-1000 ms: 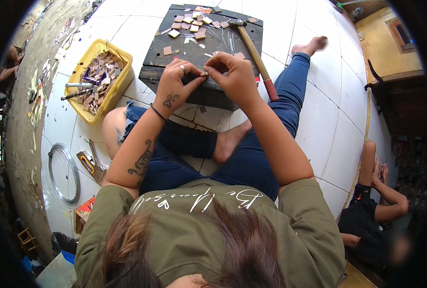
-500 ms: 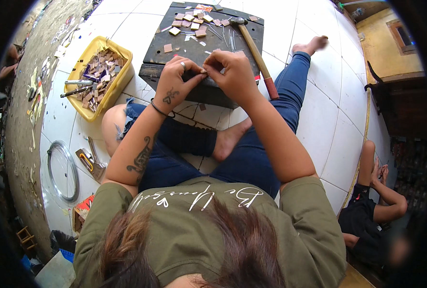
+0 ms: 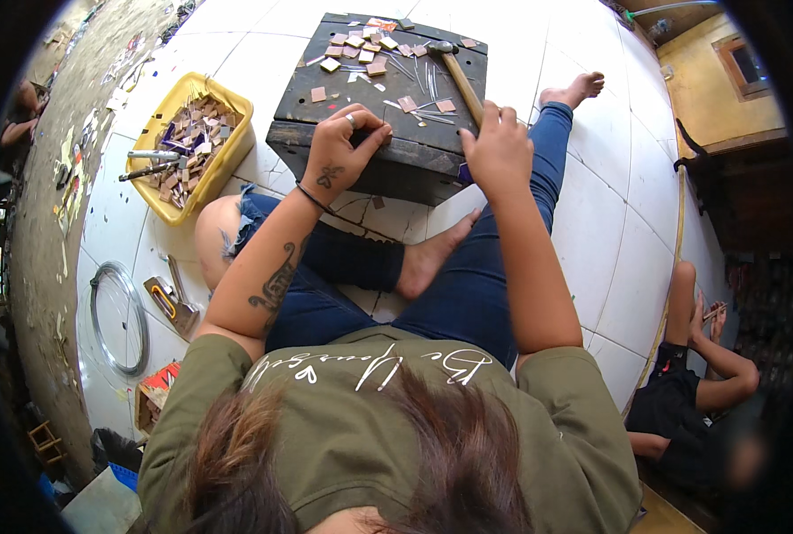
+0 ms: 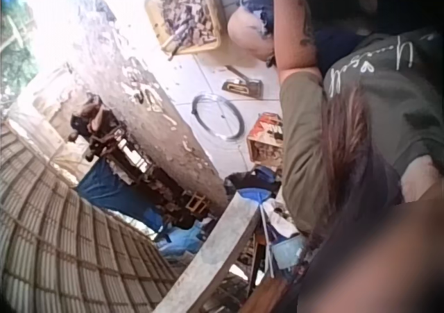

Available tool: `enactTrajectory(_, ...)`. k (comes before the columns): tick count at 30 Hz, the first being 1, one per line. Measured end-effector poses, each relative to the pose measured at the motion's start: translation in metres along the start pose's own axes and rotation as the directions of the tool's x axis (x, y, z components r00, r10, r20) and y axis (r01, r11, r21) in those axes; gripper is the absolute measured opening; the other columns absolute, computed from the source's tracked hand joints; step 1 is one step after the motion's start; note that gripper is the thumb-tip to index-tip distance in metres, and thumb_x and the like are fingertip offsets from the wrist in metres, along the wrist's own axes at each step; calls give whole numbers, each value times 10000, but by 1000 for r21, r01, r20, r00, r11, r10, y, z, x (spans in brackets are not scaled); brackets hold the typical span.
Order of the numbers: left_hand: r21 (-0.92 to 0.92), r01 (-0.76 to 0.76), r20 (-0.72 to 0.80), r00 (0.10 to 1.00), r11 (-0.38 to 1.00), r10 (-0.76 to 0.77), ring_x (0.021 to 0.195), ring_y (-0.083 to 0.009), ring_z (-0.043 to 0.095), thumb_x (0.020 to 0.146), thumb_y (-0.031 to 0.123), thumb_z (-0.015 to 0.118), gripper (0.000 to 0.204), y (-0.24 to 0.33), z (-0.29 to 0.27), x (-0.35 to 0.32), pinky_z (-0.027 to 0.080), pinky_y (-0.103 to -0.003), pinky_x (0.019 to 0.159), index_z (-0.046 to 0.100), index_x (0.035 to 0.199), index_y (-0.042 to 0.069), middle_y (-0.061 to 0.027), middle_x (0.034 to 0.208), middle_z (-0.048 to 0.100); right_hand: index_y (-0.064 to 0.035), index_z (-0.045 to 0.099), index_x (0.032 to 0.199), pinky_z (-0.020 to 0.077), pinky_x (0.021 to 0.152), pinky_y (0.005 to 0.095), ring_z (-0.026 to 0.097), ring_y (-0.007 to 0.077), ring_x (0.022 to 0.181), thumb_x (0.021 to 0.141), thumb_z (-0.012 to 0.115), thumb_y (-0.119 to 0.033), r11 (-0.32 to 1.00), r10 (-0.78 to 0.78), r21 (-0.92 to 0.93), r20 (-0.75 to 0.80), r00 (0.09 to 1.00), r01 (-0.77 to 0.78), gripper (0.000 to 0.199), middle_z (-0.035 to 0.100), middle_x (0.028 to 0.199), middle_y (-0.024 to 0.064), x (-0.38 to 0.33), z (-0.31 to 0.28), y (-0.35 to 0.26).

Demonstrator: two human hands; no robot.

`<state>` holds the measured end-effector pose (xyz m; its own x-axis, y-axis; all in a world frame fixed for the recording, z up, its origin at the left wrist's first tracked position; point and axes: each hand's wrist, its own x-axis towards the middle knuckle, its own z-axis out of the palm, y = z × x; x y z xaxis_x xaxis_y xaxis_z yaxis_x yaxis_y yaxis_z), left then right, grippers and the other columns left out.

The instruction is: The person sits on the floor and repeatedly assembles small cylindrical objects by placing a thin metal rod into a small wooden block and tapping it with a hammer. The person then removes the rod and places the assembled unit into a yellow bin. The process is repeated continuously.

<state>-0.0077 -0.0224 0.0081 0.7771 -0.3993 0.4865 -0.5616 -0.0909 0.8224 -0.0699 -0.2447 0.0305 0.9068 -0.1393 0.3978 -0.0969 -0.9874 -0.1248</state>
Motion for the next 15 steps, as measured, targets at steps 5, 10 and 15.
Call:
enactTrajectory(5, -13, 27, 18, 999, 1000, -27, 726, -136, 660, 868, 19, 673, 85, -1, 1, 1, 502, -252, 658, 652, 811, -41, -66, 787, 640, -33, 461, 1355, 524, 701, 348, 626, 245, 807, 954, 545, -150, 939, 44, 336, 75, 996, -67, 426, 597, 954, 156, -11, 1, 21)
enactTrajectory(10, -7, -9, 9, 1000, 1000, 9, 700, -130, 647, 870, 14, 668, 86, 0, 0, 0, 498, -250, 645, 641, 804, -36, -65, 783, 635, -87, 435, 1443, 474, 638, 284, 542, 139, 684, 997, 479, -115, 307, 73, 791, 535, 842, -529, 449, 536, 775, 70, -46, -77, 2)
enactTrajectory(15, -18, -3, 6, 1000, 1000, 3, 672, -223, 634, 851, 40, 681, 95, -1, 2, -1, 494, -307, 616, 632, 801, -23, -100, 772, 620, -103, 467, 1442, 473, 684, 270, 543, 140, 689, 994, 485, -67, 657, 43, 669, 428, 903, -348, 450, 614, 847, 97, -82, -132, -28)
